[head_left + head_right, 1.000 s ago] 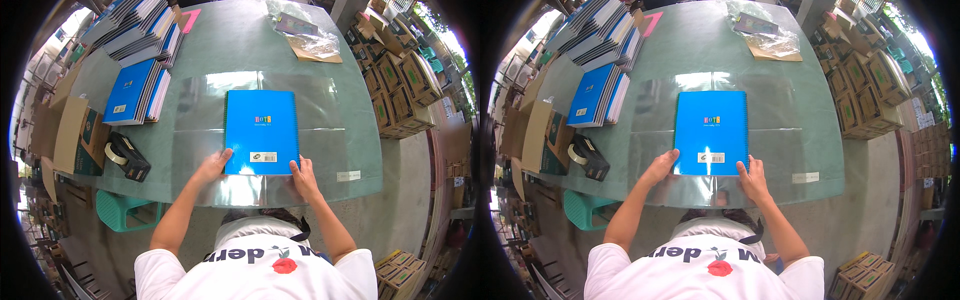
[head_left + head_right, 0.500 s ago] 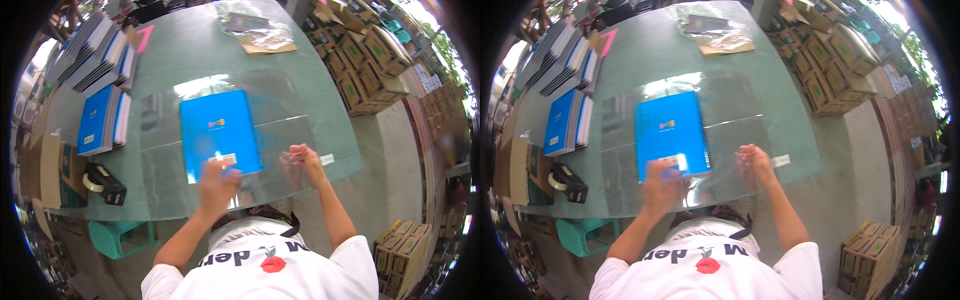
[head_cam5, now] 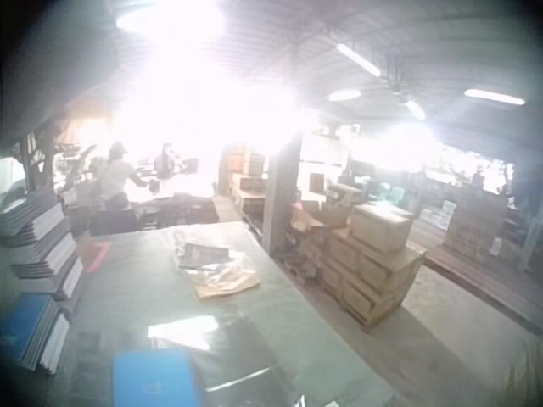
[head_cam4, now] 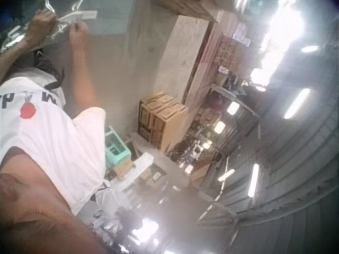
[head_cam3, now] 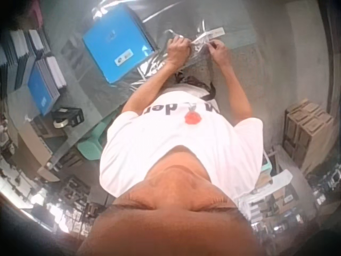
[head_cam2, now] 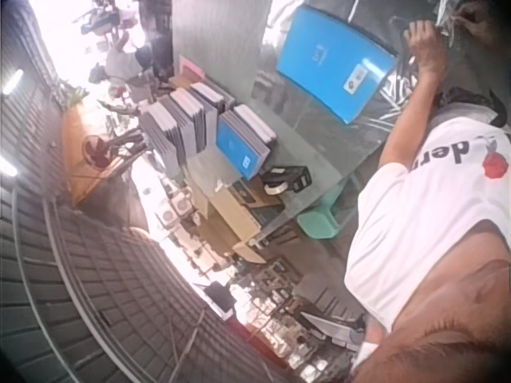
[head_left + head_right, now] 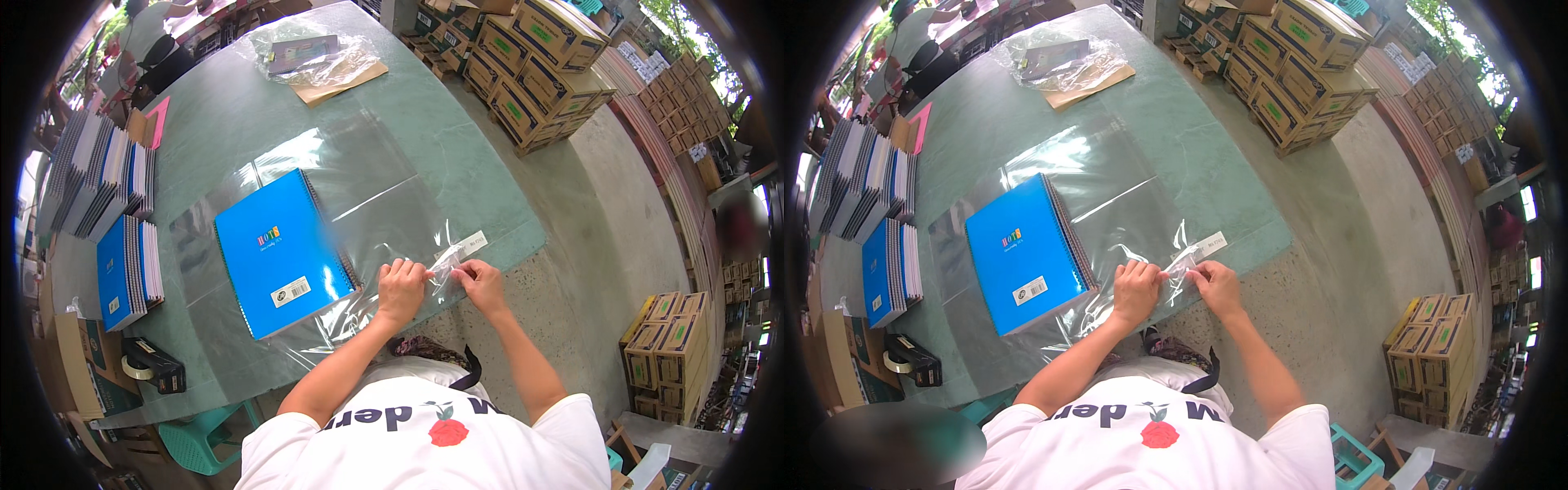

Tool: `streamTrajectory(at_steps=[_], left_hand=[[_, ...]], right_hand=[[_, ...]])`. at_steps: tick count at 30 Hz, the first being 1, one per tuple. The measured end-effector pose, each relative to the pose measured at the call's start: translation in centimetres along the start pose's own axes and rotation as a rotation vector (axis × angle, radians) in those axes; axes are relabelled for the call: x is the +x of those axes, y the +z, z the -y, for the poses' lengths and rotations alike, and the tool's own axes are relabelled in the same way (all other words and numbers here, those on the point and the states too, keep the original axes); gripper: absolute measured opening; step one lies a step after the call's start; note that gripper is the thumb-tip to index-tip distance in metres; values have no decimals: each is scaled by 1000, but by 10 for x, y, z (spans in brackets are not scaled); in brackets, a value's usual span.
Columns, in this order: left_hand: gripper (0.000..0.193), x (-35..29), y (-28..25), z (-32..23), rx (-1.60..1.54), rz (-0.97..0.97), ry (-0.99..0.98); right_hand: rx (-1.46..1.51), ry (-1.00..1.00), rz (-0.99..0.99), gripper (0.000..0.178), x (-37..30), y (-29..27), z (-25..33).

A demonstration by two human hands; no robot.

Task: The person places stacks of notebooks into plastic bags, seals the bags with tape from a dispenser, and places the completed bundles into a cardboard box.

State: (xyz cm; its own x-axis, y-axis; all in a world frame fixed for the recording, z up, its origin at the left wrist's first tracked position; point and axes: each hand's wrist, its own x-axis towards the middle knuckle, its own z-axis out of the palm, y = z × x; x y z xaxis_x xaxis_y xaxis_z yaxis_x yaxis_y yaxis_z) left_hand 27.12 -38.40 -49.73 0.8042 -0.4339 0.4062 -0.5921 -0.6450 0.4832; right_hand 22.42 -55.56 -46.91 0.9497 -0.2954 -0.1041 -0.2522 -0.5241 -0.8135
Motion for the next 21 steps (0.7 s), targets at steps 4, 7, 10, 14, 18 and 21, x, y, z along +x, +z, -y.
streamTrajectory(at_steps=[4, 7, 10, 14, 18, 21], left_hand=[[15, 1, -2, 2, -105, -46, -20], [18, -21, -12, 1, -82, 48, 2], [16, -35, -24, -4, -166, 49, 21], [15, -22, -55, -36, -311, 10, 96], [25, -22, -53, -35, -290, 129, 109], [24, -16, -62, -33, -425, 78, -41]], right_hand=[[241, 141, 43, 17, 5, -5, -3], [533, 307, 221, 15, -8, -21, 7], [506, 328, 387, 13, -35, -25, 6], [866, 376, 112, 21, -36, -8, 22], [752, 349, 21, 25, -28, 2, 45], [888, 421, 26, 21, -29, 2, 40]])
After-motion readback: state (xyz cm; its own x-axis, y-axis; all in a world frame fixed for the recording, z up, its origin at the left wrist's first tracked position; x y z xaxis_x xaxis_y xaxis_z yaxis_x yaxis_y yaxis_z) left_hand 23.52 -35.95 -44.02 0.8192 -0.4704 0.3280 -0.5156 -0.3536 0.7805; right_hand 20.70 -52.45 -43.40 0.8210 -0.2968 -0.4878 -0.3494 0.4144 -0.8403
